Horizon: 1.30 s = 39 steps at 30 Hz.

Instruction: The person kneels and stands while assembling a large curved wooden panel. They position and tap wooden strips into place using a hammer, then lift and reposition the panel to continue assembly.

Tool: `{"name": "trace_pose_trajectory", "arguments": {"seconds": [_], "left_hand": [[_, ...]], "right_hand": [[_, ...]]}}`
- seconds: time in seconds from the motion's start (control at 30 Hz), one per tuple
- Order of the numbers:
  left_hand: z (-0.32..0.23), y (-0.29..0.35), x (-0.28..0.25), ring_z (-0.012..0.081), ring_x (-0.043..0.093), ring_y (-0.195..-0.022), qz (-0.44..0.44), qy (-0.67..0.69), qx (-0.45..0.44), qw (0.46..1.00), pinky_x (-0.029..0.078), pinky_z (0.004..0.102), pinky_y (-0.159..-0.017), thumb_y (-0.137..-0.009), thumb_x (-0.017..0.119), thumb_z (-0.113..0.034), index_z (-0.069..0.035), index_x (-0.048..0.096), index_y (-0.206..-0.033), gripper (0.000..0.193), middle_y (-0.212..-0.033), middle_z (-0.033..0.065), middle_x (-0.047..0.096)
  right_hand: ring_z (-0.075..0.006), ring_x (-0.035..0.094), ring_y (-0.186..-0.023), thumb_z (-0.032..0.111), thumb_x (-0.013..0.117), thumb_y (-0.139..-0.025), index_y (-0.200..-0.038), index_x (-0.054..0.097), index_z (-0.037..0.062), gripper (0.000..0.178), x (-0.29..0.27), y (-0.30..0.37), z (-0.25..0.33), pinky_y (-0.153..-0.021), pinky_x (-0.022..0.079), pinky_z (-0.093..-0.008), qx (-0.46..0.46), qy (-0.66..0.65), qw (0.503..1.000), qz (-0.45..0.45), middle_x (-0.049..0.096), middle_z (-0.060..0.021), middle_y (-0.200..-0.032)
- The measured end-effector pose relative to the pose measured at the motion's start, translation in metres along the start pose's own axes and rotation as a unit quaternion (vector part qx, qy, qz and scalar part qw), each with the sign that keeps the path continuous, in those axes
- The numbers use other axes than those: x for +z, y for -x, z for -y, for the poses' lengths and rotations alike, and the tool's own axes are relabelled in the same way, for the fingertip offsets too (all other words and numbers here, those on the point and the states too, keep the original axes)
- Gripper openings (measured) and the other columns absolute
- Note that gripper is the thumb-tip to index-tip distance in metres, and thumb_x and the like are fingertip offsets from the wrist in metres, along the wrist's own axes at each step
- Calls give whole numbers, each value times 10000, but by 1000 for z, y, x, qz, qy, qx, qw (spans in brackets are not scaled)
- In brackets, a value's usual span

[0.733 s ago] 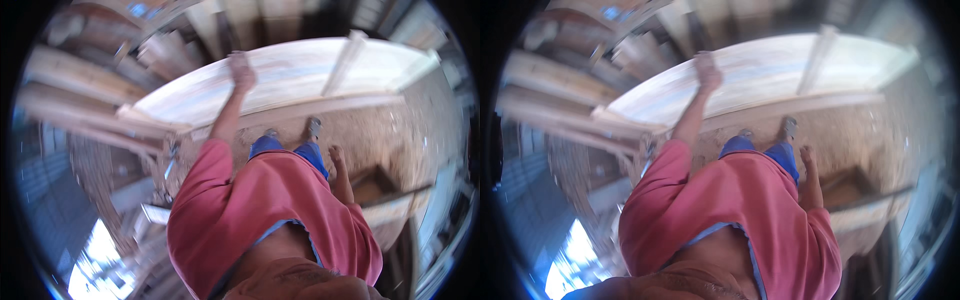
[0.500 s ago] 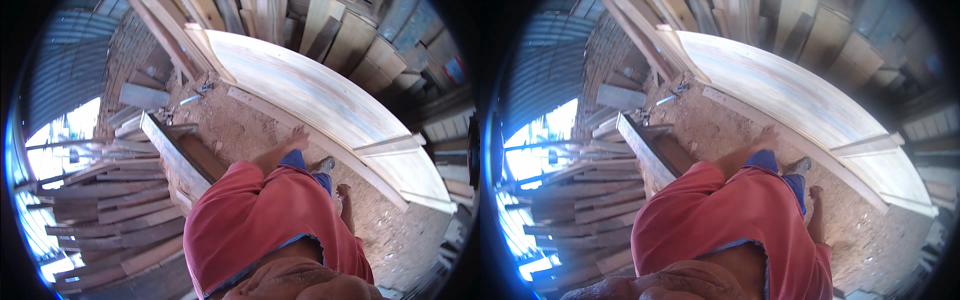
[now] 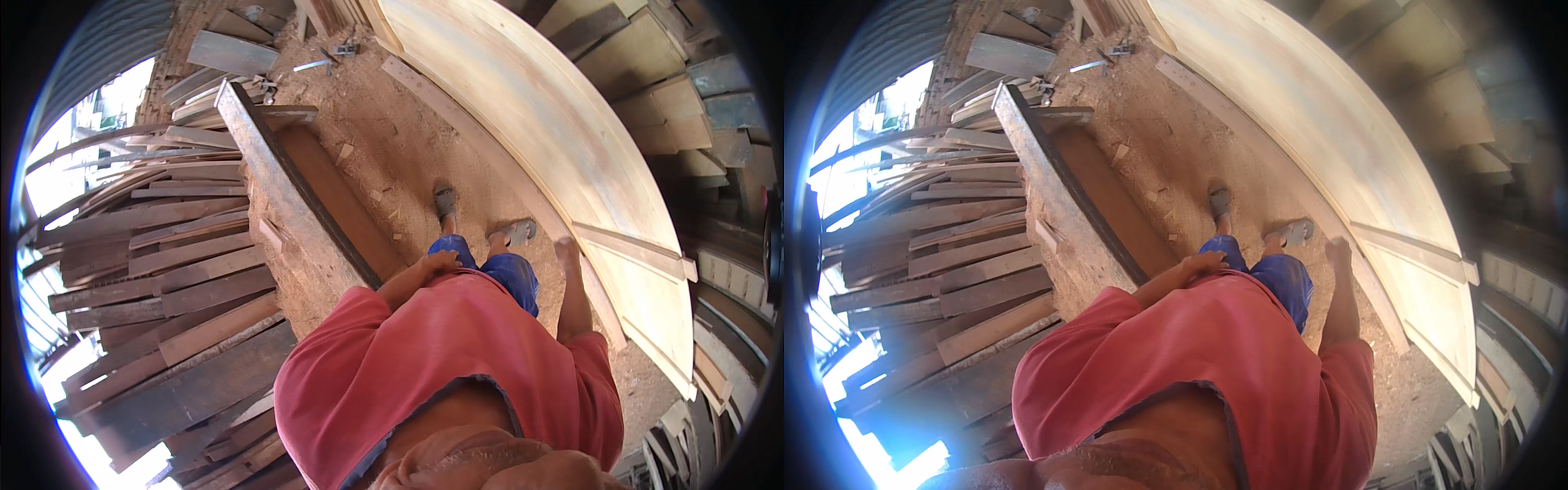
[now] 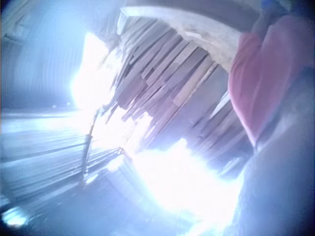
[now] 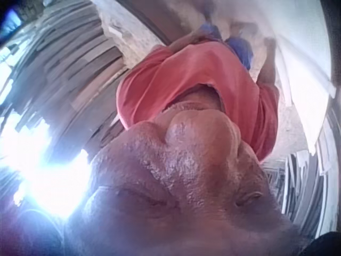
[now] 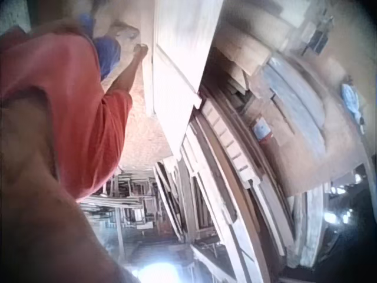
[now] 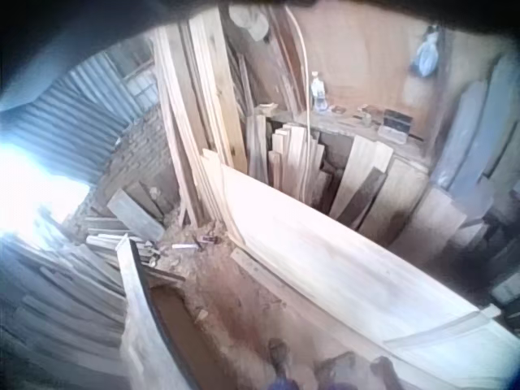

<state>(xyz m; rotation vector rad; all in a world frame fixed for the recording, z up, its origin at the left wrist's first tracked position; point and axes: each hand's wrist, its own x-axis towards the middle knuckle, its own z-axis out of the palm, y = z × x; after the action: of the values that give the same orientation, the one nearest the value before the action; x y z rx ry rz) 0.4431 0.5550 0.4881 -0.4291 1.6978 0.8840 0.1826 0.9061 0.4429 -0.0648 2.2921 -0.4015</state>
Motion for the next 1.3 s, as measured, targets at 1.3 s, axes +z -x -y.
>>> {"name": "trace_pose_trajectory", "arguments": {"seconds": [1.3], "left_hand": [[73, -44, -22, 585, 312, -1373, -363, -58, -215, 905, 294, 679, -1082, -787, 741, -324, -140, 621, -1306, 564, -1575, 344, 274]], "right_hand": [[-434, 392, -1431, 511, 724, -892, -1539, 352, 42, 882, 284, -399, 167, -1149, 373, -565, -18, 240, 970, 30, 350, -233, -1578]]}}
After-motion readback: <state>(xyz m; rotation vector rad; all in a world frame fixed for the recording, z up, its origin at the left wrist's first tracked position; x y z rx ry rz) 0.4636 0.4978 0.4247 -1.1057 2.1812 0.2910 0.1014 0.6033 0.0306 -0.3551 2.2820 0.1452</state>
